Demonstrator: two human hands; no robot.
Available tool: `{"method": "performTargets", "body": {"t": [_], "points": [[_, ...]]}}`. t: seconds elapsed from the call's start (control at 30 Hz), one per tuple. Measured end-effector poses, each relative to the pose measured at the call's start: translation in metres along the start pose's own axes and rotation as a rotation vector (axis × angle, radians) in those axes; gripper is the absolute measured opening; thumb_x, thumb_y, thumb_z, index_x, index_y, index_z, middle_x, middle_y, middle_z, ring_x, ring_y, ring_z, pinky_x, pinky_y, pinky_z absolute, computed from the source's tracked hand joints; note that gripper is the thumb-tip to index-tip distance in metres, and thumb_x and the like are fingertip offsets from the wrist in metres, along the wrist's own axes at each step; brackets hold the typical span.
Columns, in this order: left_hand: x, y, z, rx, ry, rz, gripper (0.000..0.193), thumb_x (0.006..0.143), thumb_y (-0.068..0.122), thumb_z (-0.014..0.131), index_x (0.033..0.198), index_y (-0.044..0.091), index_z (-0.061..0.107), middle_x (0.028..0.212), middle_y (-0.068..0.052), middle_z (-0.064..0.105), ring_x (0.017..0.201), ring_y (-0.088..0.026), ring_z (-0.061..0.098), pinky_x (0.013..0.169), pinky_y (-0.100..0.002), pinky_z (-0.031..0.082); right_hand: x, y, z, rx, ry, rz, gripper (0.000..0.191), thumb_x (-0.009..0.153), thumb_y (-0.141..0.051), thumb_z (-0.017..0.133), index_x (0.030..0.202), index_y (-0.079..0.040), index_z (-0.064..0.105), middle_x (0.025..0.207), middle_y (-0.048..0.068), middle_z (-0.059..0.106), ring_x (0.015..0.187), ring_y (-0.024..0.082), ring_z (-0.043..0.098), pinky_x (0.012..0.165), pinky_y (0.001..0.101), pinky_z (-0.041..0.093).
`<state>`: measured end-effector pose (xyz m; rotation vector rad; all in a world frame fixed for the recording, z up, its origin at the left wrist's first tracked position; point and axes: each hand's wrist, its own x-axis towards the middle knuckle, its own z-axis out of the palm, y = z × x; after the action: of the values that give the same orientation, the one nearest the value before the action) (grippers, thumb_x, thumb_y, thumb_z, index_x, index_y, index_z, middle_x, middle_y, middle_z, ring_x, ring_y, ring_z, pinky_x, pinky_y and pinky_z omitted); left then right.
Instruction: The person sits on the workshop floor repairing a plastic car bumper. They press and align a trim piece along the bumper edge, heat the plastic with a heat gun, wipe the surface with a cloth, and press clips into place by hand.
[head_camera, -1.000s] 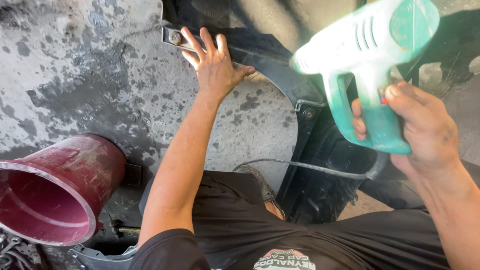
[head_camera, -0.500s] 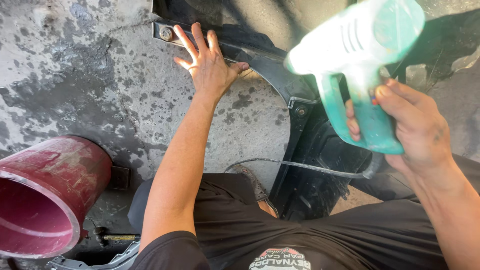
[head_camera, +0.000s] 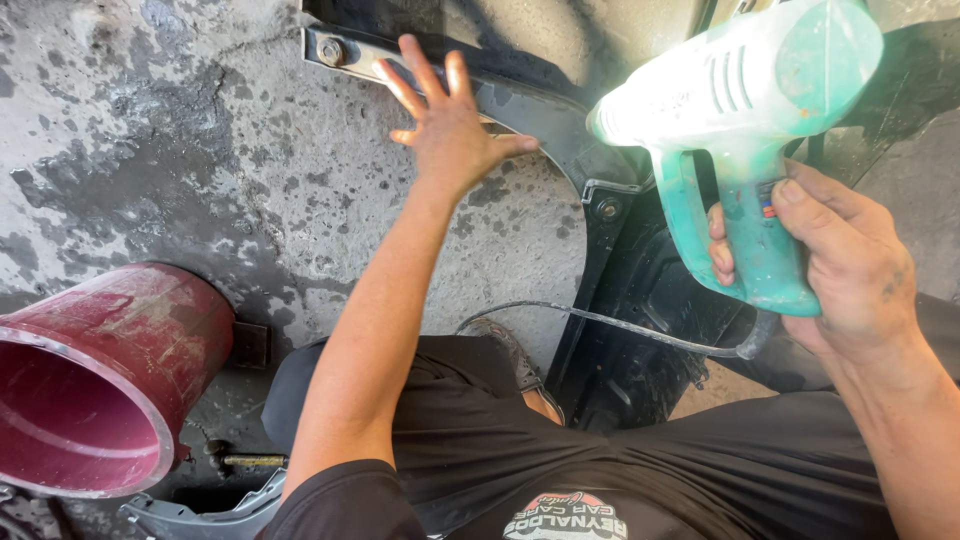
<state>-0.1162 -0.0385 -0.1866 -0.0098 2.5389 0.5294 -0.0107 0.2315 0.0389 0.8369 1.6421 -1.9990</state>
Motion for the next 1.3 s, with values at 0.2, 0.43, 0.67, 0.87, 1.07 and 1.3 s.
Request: {"method": "performTargets", "body": {"t": [0.2,0.43,0.67,0.87,1.07,1.3], "points": [[-0.011,0.017,0.013,-0.003,0.119,0.020,0.135,0.053,0.063,0.100,0.154,0.007,0.030,0.163,-0.025,-0.015,0.146,-0.059,-0.019,0.092,-0.088,0.034,0.000,0.006,-0.011,0.052,0.023,0.050,0.041,0.113,-0.021,0.048,0.134,0.013,0.055,0.105,0.020,0.065,0.084,0.026,0.062,0.076,0.0394,0.052],[-0.012,0.009,0.034,0.048,0.257,0.067,0.135,0.052,0.068,0.099,0.153,0.008,0.031,0.162,-0.026,-0.013,0.146,-0.060,-0.015,0.090,-0.092,0.031,-0.007,0.009,-0.018,0.054,-0.004,0.045,0.040,0.115,-0.022,0.048,0.127,0.016,0.054,0.103,0.022,0.064,0.087,0.028,0.061,0.079,0.0400,0.052],[-0.011,0.009,0.030,0.036,0.235,0.087,0.139,0.052,0.071,0.098,0.155,0.008,0.027,0.163,-0.025,-0.014,0.146,-0.059,-0.018,0.092,-0.092,0.029,-0.012,0.007,-0.016,0.030,0.056,0.034,0.044,0.114,-0.024,0.048,0.135,0.014,0.053,0.107,0.020,0.064,0.084,0.026,0.061,0.077,0.0399,0.051],[-0.016,0.012,0.025,0.006,0.133,0.032,0.140,0.055,0.067,0.098,0.158,0.009,0.024,0.163,-0.023,-0.016,0.146,-0.056,-0.021,0.096,-0.091,0.026,-0.016,0.003,-0.010,0.086,0.057,0.043,0.045,0.113,-0.023,0.048,0.139,0.013,0.053,0.105,0.019,0.064,0.083,0.025,0.060,0.078,0.0399,0.051],[-0.016,0.011,0.036,0.005,0.172,0.061,0.141,0.057,0.068,0.099,0.160,0.009,0.022,0.164,-0.022,-0.017,0.147,-0.055,-0.020,0.096,-0.090,0.028,-0.002,0.012,-0.015,0.072,0.054,0.025,0.042,0.114,-0.022,0.047,0.132,0.015,0.053,0.103,0.019,0.064,0.082,0.026,0.060,0.075,0.0403,0.051],[-0.019,0.012,0.034,0.005,0.184,0.045,0.142,0.055,0.066,0.099,0.160,0.010,0.021,0.164,-0.020,-0.017,0.148,-0.054,-0.018,0.096,-0.089,0.030,-0.027,0.013,-0.026,0.130,0.099,0.056,0.043,0.113,-0.022,0.046,0.136,0.013,0.054,0.104,0.019,0.064,0.082,0.026,0.060,0.076,0.0402,0.051]]}}
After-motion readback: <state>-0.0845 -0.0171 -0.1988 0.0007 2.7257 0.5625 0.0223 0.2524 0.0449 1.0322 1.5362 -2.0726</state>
